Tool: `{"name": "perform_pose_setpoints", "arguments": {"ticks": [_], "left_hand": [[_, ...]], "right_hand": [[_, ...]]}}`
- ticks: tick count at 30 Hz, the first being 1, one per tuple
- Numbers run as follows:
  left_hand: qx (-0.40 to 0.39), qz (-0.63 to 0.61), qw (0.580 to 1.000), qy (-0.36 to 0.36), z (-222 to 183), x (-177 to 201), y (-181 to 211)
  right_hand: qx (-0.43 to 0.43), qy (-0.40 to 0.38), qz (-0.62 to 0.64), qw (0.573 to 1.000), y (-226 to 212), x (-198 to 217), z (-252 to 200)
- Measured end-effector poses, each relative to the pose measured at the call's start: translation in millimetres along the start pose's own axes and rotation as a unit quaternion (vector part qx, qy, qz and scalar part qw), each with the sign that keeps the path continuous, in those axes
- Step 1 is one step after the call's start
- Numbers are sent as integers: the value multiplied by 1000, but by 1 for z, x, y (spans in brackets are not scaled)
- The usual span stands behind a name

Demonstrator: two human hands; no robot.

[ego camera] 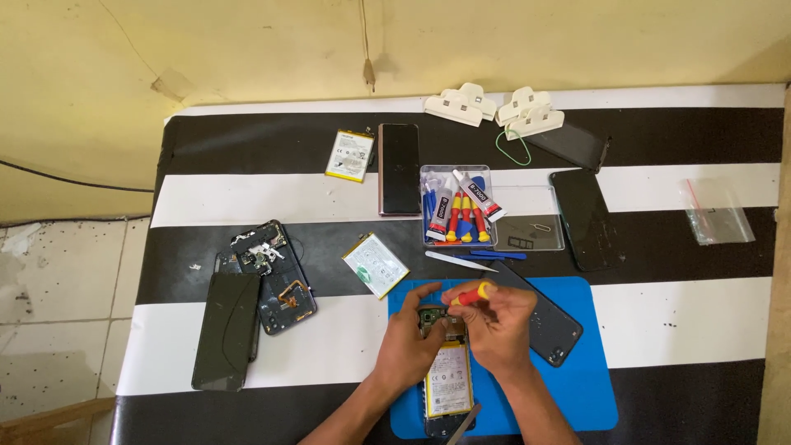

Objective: Using a precision screwdriver to work on the internal components of a disassembled mobile phone.

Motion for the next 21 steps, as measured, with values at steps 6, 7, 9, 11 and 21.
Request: {"name": "perform_pose_setpoints", "arguments": {"ticks": [6,7,9,11,21], "left_hand": [[24,11,1000,7,-1,0,0],[23,11,1000,7,-2,-1,-1],[-18,12,1000,12,-3,-1,1],[-22,7,1000,7,-4,-1,2],[13,35,999,12,0,-1,-2]], "right_hand": [[-50,22,-31,998,2,5,2],[-49,23,-31,998,1,4,1],[2,7,-41,999,-6,-1,2],[-7,18,-65,998,-4,-2,-3],[-10,-64,73,995,-3,3,9]]}}
Point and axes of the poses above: each hand's wrist, its own z-axis towards the middle knuckle, its own x-axis out of the back of the hand, y = z × x, the point moved 5 cm from there along z, towards the middle knuckle, and after that the axes turned 15 degrees about x, right-handed, at the moved point
